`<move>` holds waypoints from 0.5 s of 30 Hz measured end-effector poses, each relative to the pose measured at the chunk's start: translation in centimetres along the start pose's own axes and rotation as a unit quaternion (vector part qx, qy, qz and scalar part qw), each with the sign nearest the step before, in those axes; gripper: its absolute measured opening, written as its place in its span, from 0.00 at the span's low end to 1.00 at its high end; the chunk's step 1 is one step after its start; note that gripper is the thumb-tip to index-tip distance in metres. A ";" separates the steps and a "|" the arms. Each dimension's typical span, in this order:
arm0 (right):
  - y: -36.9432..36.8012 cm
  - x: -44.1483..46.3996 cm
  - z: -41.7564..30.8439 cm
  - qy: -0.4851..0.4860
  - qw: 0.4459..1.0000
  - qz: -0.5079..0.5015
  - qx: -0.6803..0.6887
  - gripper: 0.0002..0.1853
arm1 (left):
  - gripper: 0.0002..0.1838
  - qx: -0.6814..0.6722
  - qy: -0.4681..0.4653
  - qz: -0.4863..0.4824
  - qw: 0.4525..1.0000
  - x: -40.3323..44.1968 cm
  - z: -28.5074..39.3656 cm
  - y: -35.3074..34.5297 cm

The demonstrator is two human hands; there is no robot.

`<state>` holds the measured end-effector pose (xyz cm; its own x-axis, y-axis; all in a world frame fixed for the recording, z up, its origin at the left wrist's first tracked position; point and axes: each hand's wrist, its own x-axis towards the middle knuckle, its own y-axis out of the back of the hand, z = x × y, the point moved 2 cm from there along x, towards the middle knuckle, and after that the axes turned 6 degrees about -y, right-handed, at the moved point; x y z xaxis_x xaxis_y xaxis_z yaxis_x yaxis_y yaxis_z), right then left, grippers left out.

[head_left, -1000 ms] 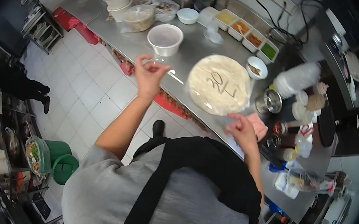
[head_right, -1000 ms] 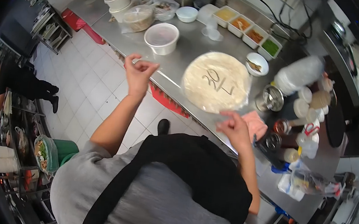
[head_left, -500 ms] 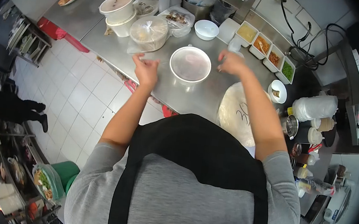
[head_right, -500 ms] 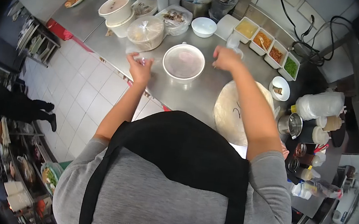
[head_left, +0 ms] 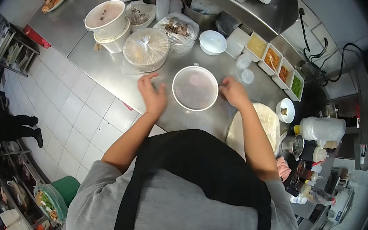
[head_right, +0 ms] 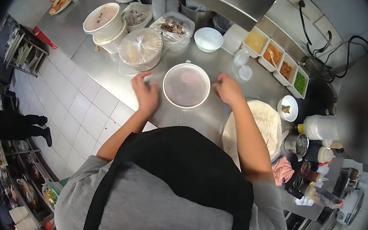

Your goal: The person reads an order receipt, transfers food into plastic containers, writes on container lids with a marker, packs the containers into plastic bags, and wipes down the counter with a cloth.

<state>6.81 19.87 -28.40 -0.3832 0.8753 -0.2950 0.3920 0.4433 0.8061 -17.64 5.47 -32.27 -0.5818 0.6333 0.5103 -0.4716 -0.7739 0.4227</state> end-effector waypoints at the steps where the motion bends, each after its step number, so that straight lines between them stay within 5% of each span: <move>1: 0.2 -0.7 0.9 -0.034 0.991 -0.001 0.126 0.20 | 0.21 -0.033 0.040 -0.011 0.999 0.4 -0.8 1.0; 4: -1.1 -3.7 -0.2 -0.112 0.875 -0.056 0.468 0.20 | 0.23 -0.435 0.255 -0.106 0.857 0.3 1.0 1.0; 5: -2.1 -4.6 -1.3 -0.128 0.808 -0.076 0.571 0.21 | 0.30 -0.474 0.285 -0.180 0.813 -0.6 0.8 -0.7; 6: -3.1 -5.4 -2.1 -0.099 0.848 -0.037 0.519 0.20 | 0.31 -0.490 0.303 -0.226 0.786 -2.0 1.0 -2.8; 8: -5.1 -6.9 -3.7 -0.050 0.911 0.046 0.408 0.20 | 0.30 -0.425 0.255 -0.215 0.841 -2.1 4.3 -2.6; 13: -5.8 -13.2 -3.7 -0.026 0.825 0.083 0.558 0.20 | 0.29 -0.550 0.324 -0.280 0.717 -3.2 6.3 0.3; 14: -6.1 -14.4 -4.0 -0.059 0.747 0.045 0.661 0.23 | 0.29 -0.551 0.347 -0.301 0.697 -4.1 6.4 1.1; 15: -6.1 -15.5 -3.4 -0.083 0.749 0.018 0.657 0.25 | 0.30 -0.551 0.367 -0.317 0.679 -5.0 6.7 1.8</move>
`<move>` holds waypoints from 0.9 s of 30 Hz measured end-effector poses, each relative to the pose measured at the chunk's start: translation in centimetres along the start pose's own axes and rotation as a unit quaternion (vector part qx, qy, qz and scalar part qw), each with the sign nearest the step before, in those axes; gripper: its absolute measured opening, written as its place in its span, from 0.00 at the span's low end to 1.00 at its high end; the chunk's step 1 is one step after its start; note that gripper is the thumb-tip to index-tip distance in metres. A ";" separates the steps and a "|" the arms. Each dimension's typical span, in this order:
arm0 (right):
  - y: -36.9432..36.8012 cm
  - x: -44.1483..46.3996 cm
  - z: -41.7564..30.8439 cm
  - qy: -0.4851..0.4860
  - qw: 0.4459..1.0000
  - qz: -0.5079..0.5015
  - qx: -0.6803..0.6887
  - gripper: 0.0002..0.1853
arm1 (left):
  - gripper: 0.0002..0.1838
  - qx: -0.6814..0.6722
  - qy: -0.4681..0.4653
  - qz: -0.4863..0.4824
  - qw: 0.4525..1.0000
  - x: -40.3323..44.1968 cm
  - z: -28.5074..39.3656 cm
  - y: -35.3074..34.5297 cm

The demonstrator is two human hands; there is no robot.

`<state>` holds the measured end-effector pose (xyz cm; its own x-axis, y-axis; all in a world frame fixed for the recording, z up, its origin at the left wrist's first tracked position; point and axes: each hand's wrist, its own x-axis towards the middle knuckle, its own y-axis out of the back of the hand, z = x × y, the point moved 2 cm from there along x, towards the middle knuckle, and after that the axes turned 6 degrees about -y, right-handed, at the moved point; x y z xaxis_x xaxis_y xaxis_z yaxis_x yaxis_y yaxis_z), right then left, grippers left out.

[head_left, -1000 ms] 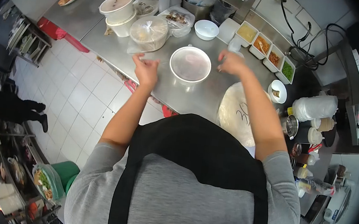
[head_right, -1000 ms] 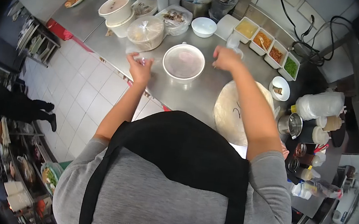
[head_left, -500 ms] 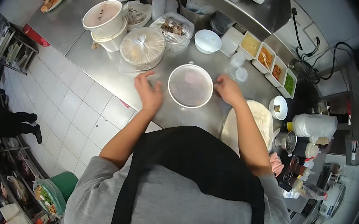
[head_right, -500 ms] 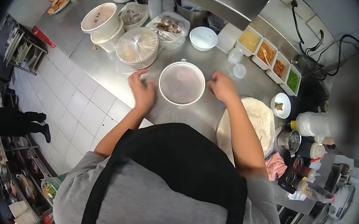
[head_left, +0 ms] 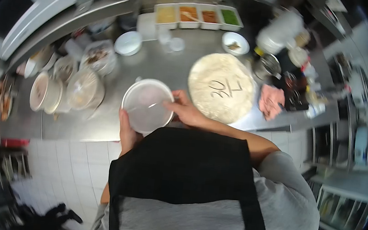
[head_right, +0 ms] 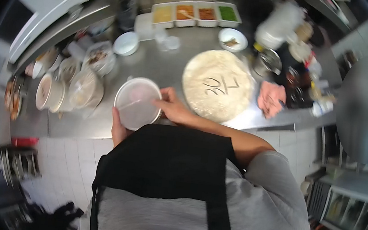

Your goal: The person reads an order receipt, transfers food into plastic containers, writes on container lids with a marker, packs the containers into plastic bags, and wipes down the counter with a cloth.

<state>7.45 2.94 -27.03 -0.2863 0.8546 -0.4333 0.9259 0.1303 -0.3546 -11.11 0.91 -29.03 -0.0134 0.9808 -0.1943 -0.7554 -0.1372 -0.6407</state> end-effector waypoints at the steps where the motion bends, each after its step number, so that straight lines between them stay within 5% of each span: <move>1: 1.3 0.4 1.8 -0.010 1.000 -0.019 0.017 0.29 | 0.30 -0.038 0.046 -0.007 0.998 -1.5 -0.2 -0.8; 3: 2.0 -1.3 2.3 -0.117 0.990 -0.042 0.064 0.33 | 0.31 -0.063 0.127 -0.008 0.990 -3.7 -0.9 -0.4; 8: 2.1 -2.7 2.7 -0.150 0.983 -0.067 0.083 0.43 | 0.31 -0.087 0.187 0.007 0.979 -4.9 -0.9 0.9; 12: 2.1 -3.5 2.6 -0.202 0.974 -0.070 0.071 0.49 | 0.38 0.012 0.004 0.074 0.997 -2.7 0.0 0.2; 14: 2.7 -3.4 2.9 -0.181 0.981 -0.061 0.029 0.46 | 0.44 -0.011 -0.031 0.071 0.997 -1.5 0.1 -0.1; 18: 3.3 -4.1 2.1 -0.139 0.988 -0.051 0.037 0.40 | 0.53 0.194 -0.055 0.161 0.966 -1.3 0.1 -2.1; 21: 4.8 -4.7 1.4 -0.124 0.988 -0.065 0.058 0.34 | 0.52 0.213 -0.080 0.210 0.951 -1.7 0.0 -1.0; 25: 6.0 -5.6 0.7 -0.122 0.984 -0.095 0.093 0.26 | 0.41 0.385 -0.306 0.221 0.842 -1.9 3.7 0.2; 27: 7.3 -4.5 1.5 -0.121 0.987 -0.091 0.045 0.23 | 0.40 0.467 -0.395 0.094 0.786 -2.4 7.2 -3.2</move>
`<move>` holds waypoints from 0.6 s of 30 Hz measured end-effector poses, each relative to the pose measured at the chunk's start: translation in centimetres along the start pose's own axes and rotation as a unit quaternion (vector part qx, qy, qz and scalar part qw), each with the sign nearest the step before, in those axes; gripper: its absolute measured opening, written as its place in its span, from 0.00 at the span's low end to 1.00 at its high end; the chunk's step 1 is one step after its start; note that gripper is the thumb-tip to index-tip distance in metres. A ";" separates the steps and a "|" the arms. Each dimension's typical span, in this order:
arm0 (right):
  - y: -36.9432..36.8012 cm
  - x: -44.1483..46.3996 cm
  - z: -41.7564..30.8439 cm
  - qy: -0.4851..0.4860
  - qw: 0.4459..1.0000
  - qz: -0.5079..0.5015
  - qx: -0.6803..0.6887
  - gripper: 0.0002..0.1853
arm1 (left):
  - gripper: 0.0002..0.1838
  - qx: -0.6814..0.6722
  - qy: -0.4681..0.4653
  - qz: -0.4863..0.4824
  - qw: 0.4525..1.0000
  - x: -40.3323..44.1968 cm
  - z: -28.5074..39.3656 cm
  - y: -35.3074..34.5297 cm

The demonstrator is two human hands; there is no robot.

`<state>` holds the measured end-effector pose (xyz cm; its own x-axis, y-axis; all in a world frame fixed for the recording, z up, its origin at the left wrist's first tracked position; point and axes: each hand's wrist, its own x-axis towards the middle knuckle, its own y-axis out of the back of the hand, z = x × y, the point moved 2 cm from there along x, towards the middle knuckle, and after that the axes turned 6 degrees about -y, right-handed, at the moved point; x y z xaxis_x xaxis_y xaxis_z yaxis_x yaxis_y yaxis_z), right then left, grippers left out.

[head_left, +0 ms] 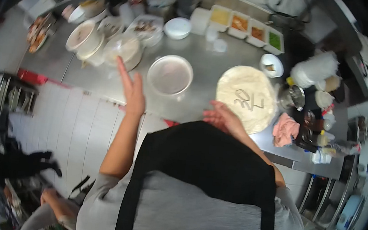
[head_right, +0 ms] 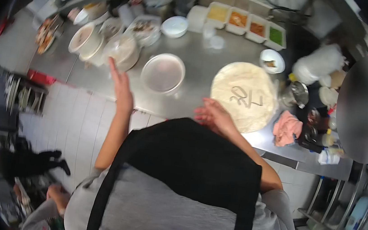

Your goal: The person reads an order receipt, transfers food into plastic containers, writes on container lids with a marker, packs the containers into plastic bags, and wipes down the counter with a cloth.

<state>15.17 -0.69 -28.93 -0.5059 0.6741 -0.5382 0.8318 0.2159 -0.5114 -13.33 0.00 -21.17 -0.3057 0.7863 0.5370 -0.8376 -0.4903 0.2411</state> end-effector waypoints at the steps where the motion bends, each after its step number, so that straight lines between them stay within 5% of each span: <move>1: 0.4 0.2 0.3 -0.002 1.000 0.004 0.000 0.24 | 0.41 0.030 -0.075 -0.033 0.996 1.1 1.3 0.0; 4: 1.4 0.3 0.5 0.025 0.995 0.007 -0.096 0.24 | 0.46 0.170 -0.226 -0.110 0.953 3.1 5.2 -1.3; 6: 1.7 -0.4 -0.3 0.009 0.986 -0.010 -0.164 0.28 | 0.49 0.231 -0.244 -0.146 0.931 3.1 5.2 -2.9; 13: 3.6 -3.0 -1.0 0.030 0.993 -0.012 -0.116 0.22 | 0.47 0.420 -0.082 -0.395 0.813 0.6 -1.1 -7.9; 17: 4.7 -5.2 -2.8 0.070 0.972 -0.016 -0.223 0.19 | 0.47 0.433 -0.068 -0.387 0.811 1.1 -1.8 -9.1; 18: 5.0 -6.5 -4.4 0.160 0.938 0.011 -0.308 0.16 | 0.47 0.437 -0.067 -0.387 0.809 1.2 -1.8 -9.4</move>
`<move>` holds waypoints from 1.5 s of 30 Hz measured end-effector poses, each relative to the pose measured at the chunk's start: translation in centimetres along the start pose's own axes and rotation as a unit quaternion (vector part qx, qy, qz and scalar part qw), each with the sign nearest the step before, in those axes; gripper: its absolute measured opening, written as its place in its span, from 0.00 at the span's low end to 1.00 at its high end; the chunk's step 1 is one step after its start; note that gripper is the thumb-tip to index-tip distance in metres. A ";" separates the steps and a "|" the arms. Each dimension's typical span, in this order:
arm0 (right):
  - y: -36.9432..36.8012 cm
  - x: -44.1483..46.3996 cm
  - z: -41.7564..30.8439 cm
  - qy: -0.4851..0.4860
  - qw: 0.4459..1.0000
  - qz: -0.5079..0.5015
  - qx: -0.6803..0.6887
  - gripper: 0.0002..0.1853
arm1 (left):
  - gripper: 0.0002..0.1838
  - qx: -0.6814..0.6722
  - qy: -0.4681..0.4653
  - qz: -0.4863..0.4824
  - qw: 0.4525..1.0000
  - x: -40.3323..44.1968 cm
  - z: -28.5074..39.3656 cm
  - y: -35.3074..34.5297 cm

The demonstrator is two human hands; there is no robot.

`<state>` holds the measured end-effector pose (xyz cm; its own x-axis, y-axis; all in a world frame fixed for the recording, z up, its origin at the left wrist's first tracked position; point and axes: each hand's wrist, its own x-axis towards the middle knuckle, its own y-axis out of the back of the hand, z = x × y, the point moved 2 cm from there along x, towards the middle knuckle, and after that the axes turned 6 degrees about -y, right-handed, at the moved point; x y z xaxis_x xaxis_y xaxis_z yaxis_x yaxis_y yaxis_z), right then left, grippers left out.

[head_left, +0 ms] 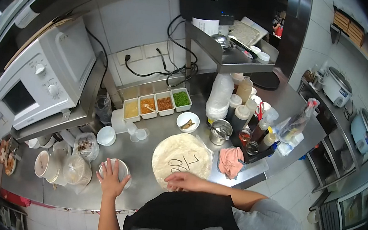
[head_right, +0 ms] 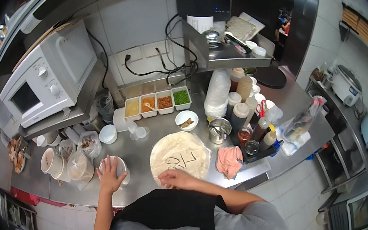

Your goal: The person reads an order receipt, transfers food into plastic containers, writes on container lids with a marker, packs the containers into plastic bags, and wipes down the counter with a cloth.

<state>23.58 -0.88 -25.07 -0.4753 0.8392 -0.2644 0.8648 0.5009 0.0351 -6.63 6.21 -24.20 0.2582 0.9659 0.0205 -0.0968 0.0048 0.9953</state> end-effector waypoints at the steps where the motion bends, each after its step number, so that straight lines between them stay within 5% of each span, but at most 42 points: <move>1: 1.5 -1.1 -1.8 0.080 0.992 0.041 -0.094 0.13 | 0.46 0.002 0.001 -0.002 1.000 0.1 0.3 -0.1; 5: 10.7 -10.6 -15.6 0.260 0.872 0.379 -0.166 0.05 | 0.47 0.009 0.016 0.001 1.000 -0.4 3.0 -0.3; 6: 12.8 -12.7 -18.3 0.336 0.738 0.512 -0.285 0.05 | 0.47 0.014 0.021 0.003 1.000 -0.8 4.0 -0.5; 7: 15.2 -14.3 -20.6 0.347 0.720 0.549 -0.247 0.06 | 0.46 0.018 0.028 0.004 0.999 -1.1 4.6 -0.6; 9: 20.9 -15.5 -24.2 0.330 0.595 0.634 -0.369 0.09 | 0.44 -0.014 0.014 0.042 0.999 -1.4 5.4 -0.6; 11: 24.5 -15.2 -27.1 0.139 0.546 0.659 -0.498 0.14 | 0.42 -0.071 0.005 0.088 0.994 -2.1 5.9 -0.5; 12: 25.9 -14.4 -27.8 0.046 0.556 0.651 -0.515 0.16 | 0.41 -0.109 0.002 0.118 0.987 -2.5 5.8 -0.2; 17: 28.8 -12.5 -28.9 -0.006 0.583 0.611 -0.535 0.14 | 0.35 -0.142 -0.010 0.258 0.956 -6.2 4.9 1.9; 23: 29.7 -11.7 -27.5 0.129 0.560 0.664 -0.478 0.15 | 0.33 -0.119 0.037 0.330 0.936 -10.3 5.0 5.3; 25: 28.7 -12.6 -27.4 0.270 0.423 0.720 -0.478 0.09 | 0.32 -0.111 0.012 0.375 0.920 -10.7 6.2 6.5; 26: 26.5 -13.5 -27.2 0.355 0.413 0.725 -0.422 0.07 | 0.32 -0.138 -0.006 0.398 0.907 -10.7 7.0 6.7; 27: 26.1 -14.2 -26.4 0.428 0.420 0.707 -0.375 0.06 | 0.32 -0.161 -0.019 0.419 0.893 -10.4 7.9 6.9; 29: 20.5 -14.8 -24.7 0.549 0.522 0.597 -0.264 0.07 | 0.36 -0.195 -0.093 0.483 0.849 -9.6 10.2 5.8; 31: 15.0 -14.3 -22.1 0.527 0.647 0.448 -0.320 0.07 | 0.35 -0.178 -0.198 0.498 0.826 -9.0 13.3 5.9; 34: 7.3 -11.2 -17.5 0.441 0.810 0.192 -0.335 0.10 | 0.27 -0.162 -0.228 0.430 0.858 -9.0 16.2 6.4; 37: 4.3 -6.6 -12.9 0.325 0.927 0.087 -0.163 0.10 | 0.19 -0.196 -0.201 0.313 0.907 -8.4 15.7 2.9; 40: -0.4 -1.4 -9.1 0.208 0.955 -0.013 0.212 0.36 | 0.14 -0.213 -0.149 0.261 0.930 -8.6 15.1 0.0; 42: -3.0 1.3 -6.3 0.161 0.905 -0.166 0.356 0.24 | 0.13 -0.217 -0.141 0.282 0.924 -8.5 15.1 -0.2; 45: -5.2 3.0 -5.9 0.114 0.890 -0.109 0.427 0.16 | 0.12 -0.305 -0.113 0.289 0.900 -8.8 13.9 0.3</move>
<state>16.75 0.28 -20.37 -0.5832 0.8118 0.0299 0.5092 0.3940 -0.7651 4.46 -5.92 -22.72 0.1768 0.7755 0.6060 -0.7702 -0.2744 0.5758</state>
